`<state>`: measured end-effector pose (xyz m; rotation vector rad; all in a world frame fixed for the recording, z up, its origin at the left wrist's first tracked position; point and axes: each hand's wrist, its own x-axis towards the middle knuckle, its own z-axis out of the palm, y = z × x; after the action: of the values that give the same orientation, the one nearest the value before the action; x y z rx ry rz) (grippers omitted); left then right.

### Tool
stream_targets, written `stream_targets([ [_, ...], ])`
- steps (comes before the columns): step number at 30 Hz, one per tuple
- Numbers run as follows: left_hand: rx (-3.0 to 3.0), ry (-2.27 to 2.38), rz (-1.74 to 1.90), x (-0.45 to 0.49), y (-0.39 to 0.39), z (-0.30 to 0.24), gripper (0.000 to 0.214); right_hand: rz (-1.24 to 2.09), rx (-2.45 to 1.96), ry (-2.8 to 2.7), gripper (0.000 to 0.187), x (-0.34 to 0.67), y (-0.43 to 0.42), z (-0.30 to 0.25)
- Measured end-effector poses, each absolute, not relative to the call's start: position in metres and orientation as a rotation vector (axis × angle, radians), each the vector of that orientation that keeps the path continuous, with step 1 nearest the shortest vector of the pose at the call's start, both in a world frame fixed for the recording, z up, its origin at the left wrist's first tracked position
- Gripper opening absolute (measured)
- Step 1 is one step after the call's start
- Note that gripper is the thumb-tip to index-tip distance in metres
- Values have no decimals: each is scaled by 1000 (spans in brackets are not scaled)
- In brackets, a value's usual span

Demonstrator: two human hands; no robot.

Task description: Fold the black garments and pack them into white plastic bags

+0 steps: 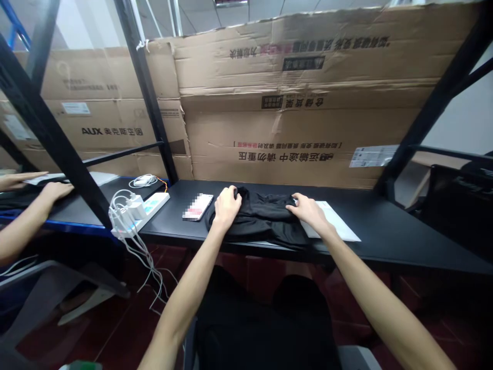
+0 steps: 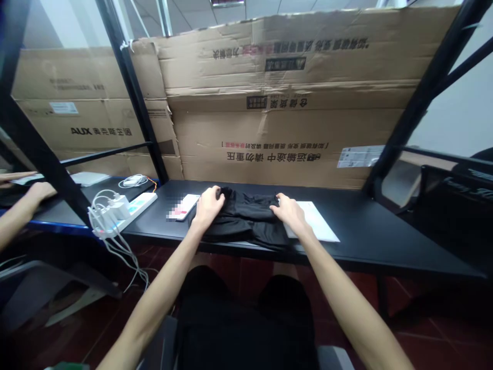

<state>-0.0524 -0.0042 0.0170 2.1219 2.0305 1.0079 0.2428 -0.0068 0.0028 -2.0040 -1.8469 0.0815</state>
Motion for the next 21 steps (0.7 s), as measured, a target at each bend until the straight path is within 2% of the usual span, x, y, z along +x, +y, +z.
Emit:
stream_targets([
  [4,2031,2098,1068,-93,3,17,37,100,-2023,-1857,44,248,-5,5],
  [8,2050,2176,933,-121,7,9,44,101,-2012,-1894,46,254,-1,1],
  [13,2240,2041,820,-132,22,9,35,92,-1970,-1985,50,257,13,2],
  [19,2267,1901,899,-136,30,21,31,156,-1896,-1966,25,264,22,11],
  [21,2269,1818,964,-141,28,24,29,153,-1859,-1957,22,267,20,16],
])
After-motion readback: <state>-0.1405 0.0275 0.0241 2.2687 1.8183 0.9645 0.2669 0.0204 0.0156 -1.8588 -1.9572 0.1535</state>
